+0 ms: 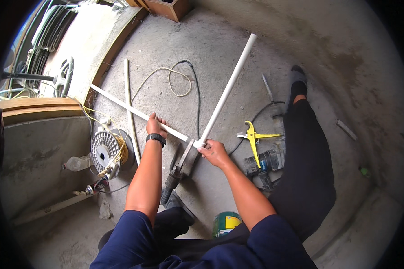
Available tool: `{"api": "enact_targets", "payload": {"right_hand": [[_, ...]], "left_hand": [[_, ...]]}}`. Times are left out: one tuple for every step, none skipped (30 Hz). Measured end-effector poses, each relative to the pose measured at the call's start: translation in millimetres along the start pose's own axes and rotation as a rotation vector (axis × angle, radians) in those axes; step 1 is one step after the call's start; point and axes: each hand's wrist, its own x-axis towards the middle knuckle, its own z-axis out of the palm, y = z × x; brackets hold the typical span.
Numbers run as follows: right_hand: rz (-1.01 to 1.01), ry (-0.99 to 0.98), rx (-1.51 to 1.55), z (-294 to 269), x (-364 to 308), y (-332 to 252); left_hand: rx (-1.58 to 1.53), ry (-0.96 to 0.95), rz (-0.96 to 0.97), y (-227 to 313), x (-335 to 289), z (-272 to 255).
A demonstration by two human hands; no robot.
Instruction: The person measures and cuts white PVC pipes, then fits them into a pre-cut channel in a concrete wall. They use a tape measure, pipe cutter, and hammer to prepare and install the pipe segments.
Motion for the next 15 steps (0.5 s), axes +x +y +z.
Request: {"api": "enact_targets", "payload": {"right_hand": [[0.02,-0.001,-0.051,-2,-1,0],[-0.017,-0.003,-0.047,-3,-2,-1],[-0.013,-0.002,-0.053,-5,-3,-2],[0.022,0.004,-0.067,-5,-3,-2],[-0.001,0.007,-0.056,-5,-3,-2],[0.008,0.015,-0.053,-5,-3,-2],[0.018,0.022,-0.052,-4,-3,-1],[0.001,0.032,0.025,-1,-1,0],[-0.011,0.039,0.104,3,1,2],[-0.024,0.044,0.184,6,3,4],[-0.02,0.04,0.168,7,4,6],[-0.019,0.035,0.153,8,5,7],[-0.021,0.03,0.141,9,6,9],[-0.019,0.018,0.126,8,7,10],[-0.005,0.0,0.111,8,3,11]], "left_hand": [[0.062,0.018,0.011,-2,-2,4],[0.12,0.069,0.004,-4,-3,9],[0.175,0.106,0.01,-5,-4,13],[0.194,0.081,0.022,-4,-5,14],[0.222,0.111,0.032,-6,-4,17],[0.242,0.151,0.045,-7,-3,20],[0.265,0.185,0.056,-9,-2,22],[0.317,0.217,0.105,-11,0,23],[0.314,0.235,0.129,-12,3,23],[0.316,0.249,0.137,-13,5,22],[0.33,0.281,0.14,-13,7,22],[0.343,0.305,0.13,-13,9,23],[0.281,0.313,0.119,-12,10,22],[0.234,0.335,0.099,-11,11,22],[0.193,0.375,0.053,-12,9,18]]}}
